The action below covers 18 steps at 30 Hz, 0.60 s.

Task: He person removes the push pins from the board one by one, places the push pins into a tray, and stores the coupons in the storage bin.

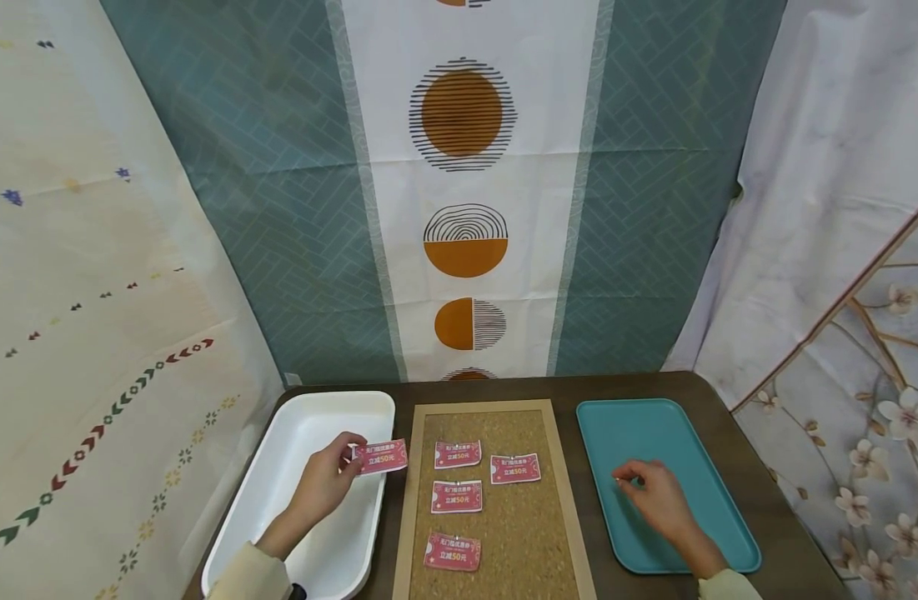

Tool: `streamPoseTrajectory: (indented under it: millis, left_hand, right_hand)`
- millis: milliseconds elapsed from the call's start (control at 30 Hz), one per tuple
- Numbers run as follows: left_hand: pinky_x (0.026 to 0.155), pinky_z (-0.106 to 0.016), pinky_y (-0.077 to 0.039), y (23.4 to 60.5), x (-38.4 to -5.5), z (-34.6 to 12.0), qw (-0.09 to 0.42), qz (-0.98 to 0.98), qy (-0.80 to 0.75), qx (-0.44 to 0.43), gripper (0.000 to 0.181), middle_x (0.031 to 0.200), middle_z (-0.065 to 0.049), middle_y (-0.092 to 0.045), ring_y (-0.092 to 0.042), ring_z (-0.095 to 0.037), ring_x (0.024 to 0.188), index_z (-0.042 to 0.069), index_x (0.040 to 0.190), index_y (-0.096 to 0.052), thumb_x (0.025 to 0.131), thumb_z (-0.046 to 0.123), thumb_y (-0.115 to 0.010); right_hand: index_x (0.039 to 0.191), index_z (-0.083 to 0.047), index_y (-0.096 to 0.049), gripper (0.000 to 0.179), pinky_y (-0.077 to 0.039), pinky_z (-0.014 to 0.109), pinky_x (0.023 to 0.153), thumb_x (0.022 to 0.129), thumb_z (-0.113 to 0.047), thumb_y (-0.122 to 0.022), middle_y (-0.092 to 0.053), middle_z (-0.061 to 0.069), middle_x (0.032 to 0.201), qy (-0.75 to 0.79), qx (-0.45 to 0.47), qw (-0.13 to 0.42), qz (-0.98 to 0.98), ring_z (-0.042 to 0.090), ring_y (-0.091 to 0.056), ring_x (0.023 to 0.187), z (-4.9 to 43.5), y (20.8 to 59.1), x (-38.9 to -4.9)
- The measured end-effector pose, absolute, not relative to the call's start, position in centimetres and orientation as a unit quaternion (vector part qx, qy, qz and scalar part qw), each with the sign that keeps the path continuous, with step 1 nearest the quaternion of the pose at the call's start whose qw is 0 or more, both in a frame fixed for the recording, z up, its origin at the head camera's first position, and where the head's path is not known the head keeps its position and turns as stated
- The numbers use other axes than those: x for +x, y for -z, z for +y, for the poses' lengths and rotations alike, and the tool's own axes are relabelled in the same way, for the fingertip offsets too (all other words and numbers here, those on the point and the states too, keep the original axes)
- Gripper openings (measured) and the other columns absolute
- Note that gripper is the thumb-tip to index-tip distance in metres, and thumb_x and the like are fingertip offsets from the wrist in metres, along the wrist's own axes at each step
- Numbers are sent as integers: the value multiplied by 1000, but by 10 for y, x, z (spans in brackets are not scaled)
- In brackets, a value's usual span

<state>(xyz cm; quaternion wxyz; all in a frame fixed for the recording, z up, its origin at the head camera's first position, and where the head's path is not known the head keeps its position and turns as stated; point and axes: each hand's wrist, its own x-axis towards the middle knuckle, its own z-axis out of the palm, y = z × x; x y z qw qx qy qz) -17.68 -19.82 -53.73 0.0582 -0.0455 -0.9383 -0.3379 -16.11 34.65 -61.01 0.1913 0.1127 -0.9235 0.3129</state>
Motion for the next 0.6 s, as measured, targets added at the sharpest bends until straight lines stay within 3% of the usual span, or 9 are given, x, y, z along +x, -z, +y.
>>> streamPoseTrajectory:
  millis: [600]
  left_hand:
    - [57,-24,-46,544,-174,-238,36,-953,300,-7,31,85,0,-66,-54,-11,66,10,126,-66,96,7,-74]
  right_hand:
    - [85,-17,-78,24,-48,34,69,75,3,-88,-75,-9,79,-297,117,194,-927,4,-64,74,356,613,-159]
